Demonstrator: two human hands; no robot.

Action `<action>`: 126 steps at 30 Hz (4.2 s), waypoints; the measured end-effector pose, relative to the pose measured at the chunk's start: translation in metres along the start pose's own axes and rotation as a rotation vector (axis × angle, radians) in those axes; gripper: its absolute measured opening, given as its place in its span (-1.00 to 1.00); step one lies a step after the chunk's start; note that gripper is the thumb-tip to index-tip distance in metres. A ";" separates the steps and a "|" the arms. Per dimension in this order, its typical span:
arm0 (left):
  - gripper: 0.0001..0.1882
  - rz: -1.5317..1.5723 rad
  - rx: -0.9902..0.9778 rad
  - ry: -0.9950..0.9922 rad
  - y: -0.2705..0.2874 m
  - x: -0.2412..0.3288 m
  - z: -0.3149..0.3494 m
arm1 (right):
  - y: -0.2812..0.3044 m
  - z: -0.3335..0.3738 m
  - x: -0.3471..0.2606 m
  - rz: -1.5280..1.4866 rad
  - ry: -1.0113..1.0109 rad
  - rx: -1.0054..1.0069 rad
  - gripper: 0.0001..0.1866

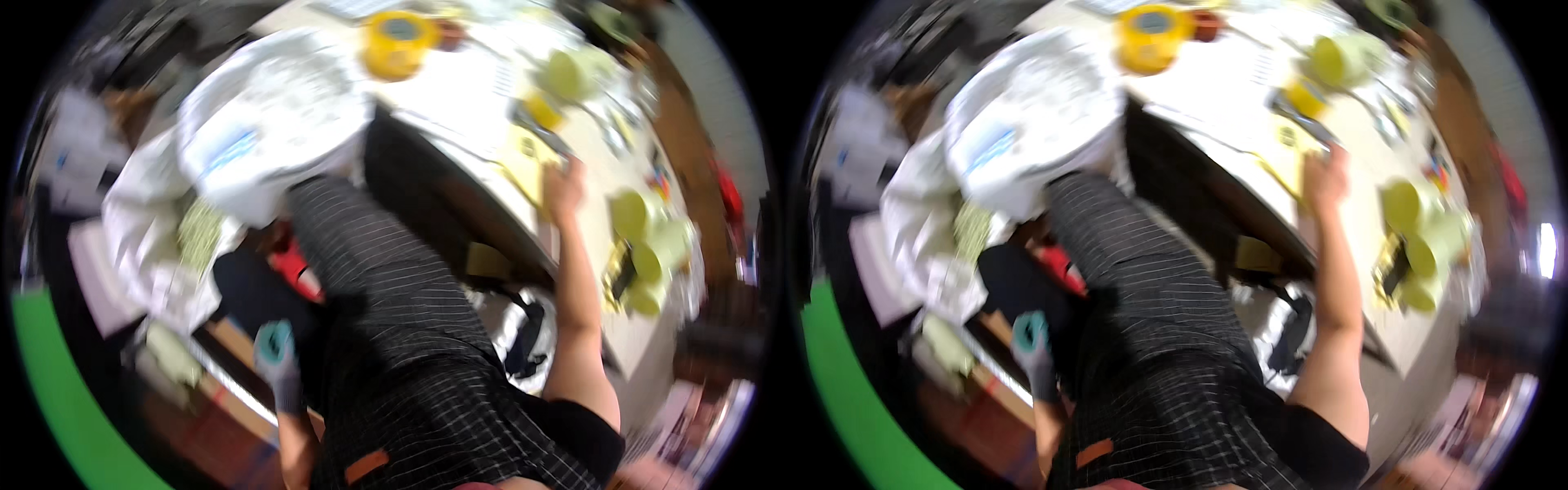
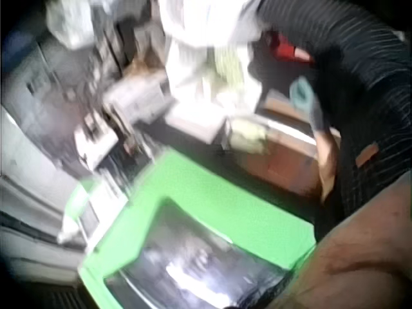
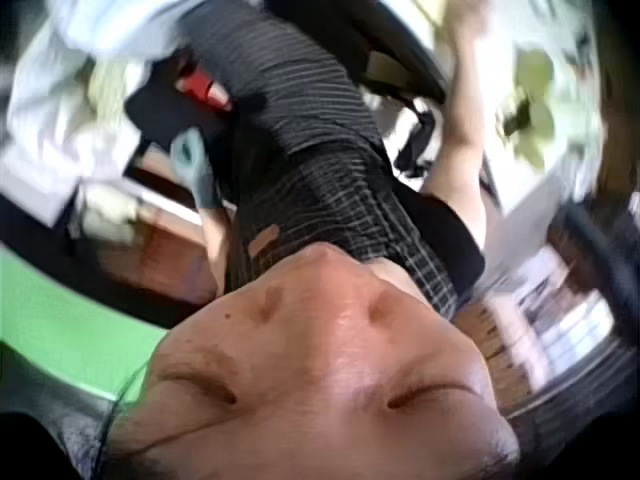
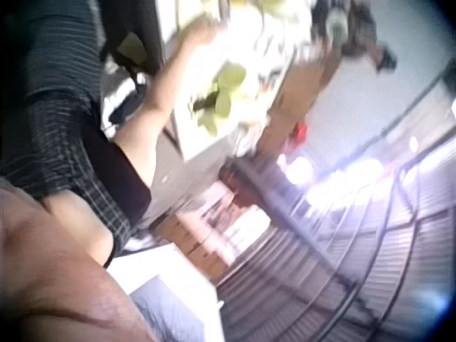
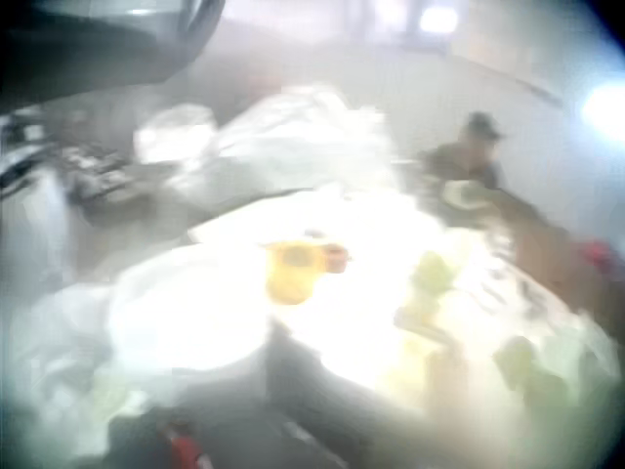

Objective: The person applies multiple stickers to a plastic jug, including a small blue sticker near the handle and a larger circular green sticker on the side, before placing the jug aside.

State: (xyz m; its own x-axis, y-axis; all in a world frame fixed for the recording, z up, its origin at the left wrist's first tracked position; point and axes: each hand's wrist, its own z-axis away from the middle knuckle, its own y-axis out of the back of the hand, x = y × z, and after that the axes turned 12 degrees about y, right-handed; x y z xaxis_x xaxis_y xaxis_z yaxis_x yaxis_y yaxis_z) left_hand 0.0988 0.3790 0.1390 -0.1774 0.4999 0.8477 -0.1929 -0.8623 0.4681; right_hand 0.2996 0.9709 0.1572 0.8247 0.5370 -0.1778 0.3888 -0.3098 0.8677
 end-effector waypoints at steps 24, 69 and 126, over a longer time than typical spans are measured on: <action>0.36 -0.533 0.880 0.898 0.219 -0.258 -0.224 | 0.022 0.146 -0.278 -0.549 1.026 -0.581 -0.49; -0.14 0.546 -0.072 -0.286 0.027 0.080 0.053 | 0.128 0.151 -0.366 -1.194 1.206 -0.783 0.11; 0.06 -0.272 0.068 -0.758 -0.026 0.123 0.011 | -0.030 -0.053 -0.333 -0.397 0.876 -0.058 -0.85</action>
State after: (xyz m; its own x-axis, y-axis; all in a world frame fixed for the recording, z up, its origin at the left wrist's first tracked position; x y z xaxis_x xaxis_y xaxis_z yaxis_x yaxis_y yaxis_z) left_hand 0.0926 0.4621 0.2336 0.5743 0.5236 0.6293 -0.0715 -0.7337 0.6757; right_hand -0.0080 0.8428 0.2150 0.0285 0.9968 -0.0740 0.5334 0.0474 0.8446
